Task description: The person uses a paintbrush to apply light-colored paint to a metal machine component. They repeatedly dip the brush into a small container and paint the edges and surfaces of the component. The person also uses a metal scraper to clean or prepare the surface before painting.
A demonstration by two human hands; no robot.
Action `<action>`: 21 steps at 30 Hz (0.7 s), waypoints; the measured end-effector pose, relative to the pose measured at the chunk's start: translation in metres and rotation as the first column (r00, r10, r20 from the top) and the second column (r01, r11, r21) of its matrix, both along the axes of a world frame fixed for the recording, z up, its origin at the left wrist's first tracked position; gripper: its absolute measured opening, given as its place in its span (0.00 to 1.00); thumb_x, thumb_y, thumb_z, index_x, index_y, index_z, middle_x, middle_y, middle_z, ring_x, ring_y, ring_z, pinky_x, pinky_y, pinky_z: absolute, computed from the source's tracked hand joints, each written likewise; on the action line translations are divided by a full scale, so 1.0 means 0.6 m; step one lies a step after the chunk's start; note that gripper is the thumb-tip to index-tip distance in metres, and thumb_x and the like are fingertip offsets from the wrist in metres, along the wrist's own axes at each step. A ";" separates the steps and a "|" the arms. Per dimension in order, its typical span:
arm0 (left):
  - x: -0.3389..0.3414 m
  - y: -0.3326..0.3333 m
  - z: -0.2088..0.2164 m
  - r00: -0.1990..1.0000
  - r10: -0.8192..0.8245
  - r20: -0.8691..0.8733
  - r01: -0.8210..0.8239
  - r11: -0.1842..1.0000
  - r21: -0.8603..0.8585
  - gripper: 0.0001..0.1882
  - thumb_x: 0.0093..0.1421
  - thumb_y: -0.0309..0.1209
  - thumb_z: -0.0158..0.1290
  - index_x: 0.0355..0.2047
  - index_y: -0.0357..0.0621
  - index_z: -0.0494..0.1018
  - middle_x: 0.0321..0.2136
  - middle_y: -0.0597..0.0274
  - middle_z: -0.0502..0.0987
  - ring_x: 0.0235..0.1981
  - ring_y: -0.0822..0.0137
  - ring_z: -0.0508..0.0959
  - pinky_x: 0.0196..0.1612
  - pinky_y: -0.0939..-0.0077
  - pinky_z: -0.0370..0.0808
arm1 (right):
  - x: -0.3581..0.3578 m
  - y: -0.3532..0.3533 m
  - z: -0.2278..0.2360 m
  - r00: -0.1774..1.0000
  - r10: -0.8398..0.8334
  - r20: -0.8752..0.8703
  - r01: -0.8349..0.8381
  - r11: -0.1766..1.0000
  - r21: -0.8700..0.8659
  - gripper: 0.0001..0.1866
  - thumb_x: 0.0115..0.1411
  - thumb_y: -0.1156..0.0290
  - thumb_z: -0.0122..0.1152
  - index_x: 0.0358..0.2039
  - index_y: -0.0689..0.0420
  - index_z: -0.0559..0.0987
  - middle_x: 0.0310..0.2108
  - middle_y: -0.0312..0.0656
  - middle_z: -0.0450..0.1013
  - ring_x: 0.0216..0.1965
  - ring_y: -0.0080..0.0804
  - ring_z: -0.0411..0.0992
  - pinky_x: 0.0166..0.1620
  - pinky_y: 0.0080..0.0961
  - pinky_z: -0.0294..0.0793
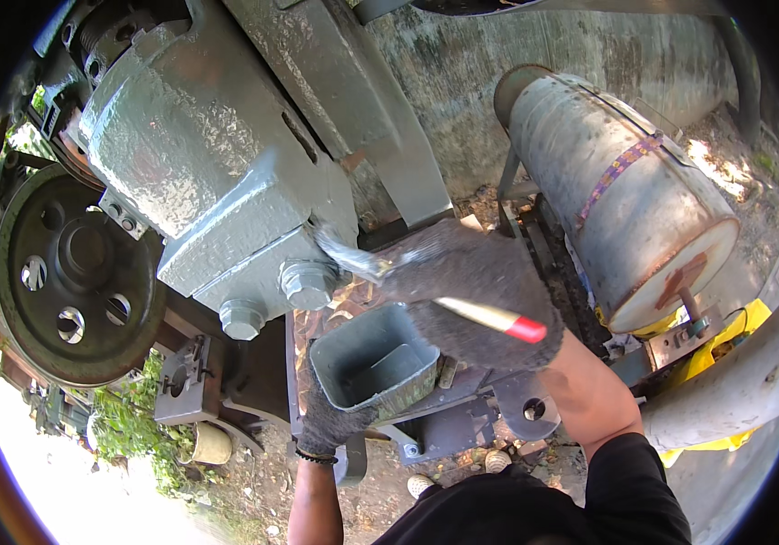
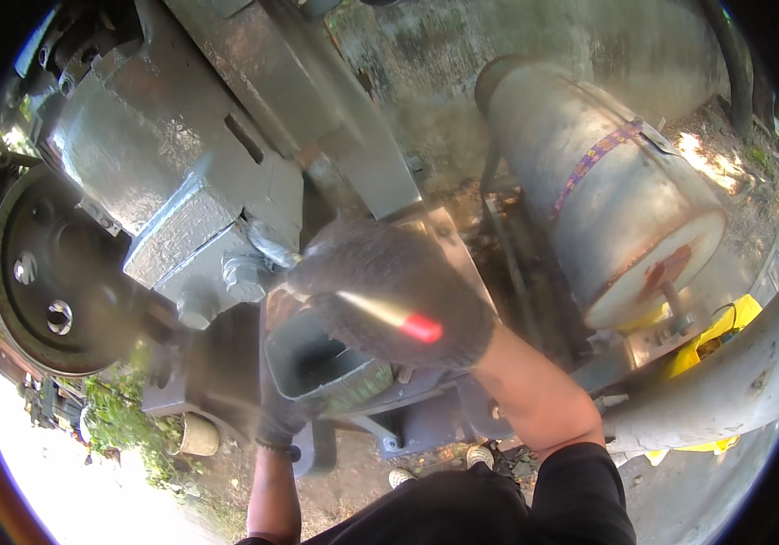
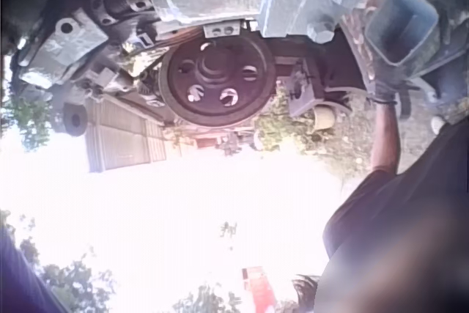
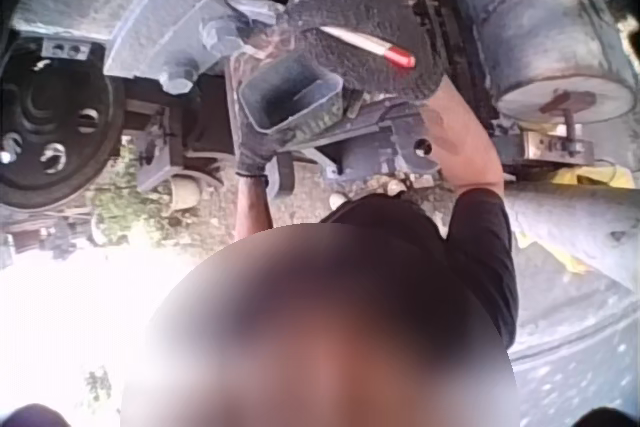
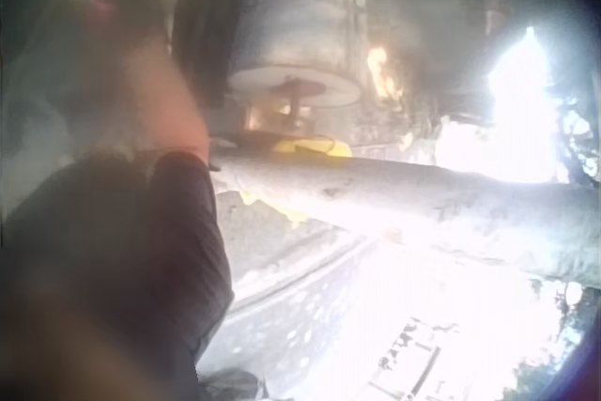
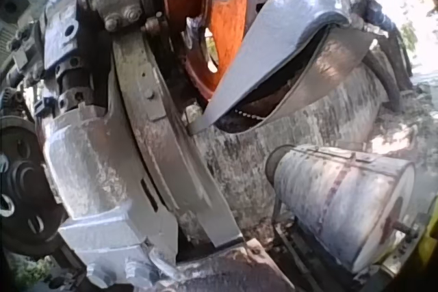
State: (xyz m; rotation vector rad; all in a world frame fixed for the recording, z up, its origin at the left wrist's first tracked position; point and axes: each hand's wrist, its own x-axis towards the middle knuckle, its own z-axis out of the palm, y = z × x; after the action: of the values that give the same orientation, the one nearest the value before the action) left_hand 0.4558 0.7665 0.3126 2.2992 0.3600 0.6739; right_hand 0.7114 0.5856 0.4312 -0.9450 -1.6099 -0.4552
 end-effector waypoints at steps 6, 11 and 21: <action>-0.001 -0.006 -0.003 0.999 -0.003 0.040 0.008 0.993 -0.117 0.51 0.47 0.43 0.75 0.68 0.40 0.62 0.64 0.49 0.67 0.66 0.52 0.67 0.70 0.57 0.62 | 0.026 -0.006 -0.010 0.994 0.062 -0.088 -0.062 0.998 -0.001 0.14 0.58 0.75 0.69 0.46 0.56 0.83 0.44 0.43 0.80 0.45 0.36 0.80 0.46 0.36 0.81; -0.002 -0.006 -0.003 0.999 0.023 0.036 -0.021 0.999 -0.036 0.52 0.47 0.41 0.75 0.69 0.40 0.62 0.64 0.50 0.67 0.65 0.53 0.69 0.69 0.58 0.64 | 0.020 -0.006 -0.028 0.806 0.233 -0.544 -0.209 0.972 0.106 0.10 0.61 0.76 0.67 0.43 0.59 0.82 0.44 0.45 0.79 0.40 0.37 0.80 0.43 0.36 0.81; -0.001 -0.014 0.006 0.998 0.039 0.052 -0.032 0.990 -0.138 0.54 0.46 0.42 0.75 0.70 0.41 0.61 0.64 0.50 0.68 0.67 0.54 0.68 0.70 0.57 0.63 | -0.091 0.055 -0.082 0.022 0.618 -0.786 -0.331 0.746 0.578 0.13 0.68 0.75 0.61 0.53 0.59 0.77 0.49 0.45 0.75 0.47 0.34 0.77 0.49 0.32 0.83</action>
State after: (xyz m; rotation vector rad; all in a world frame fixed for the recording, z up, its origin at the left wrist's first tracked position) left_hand 0.4554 0.7580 0.3159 2.1445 0.4099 0.7066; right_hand 0.6568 0.6185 0.3817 -0.2143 -0.5022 0.4545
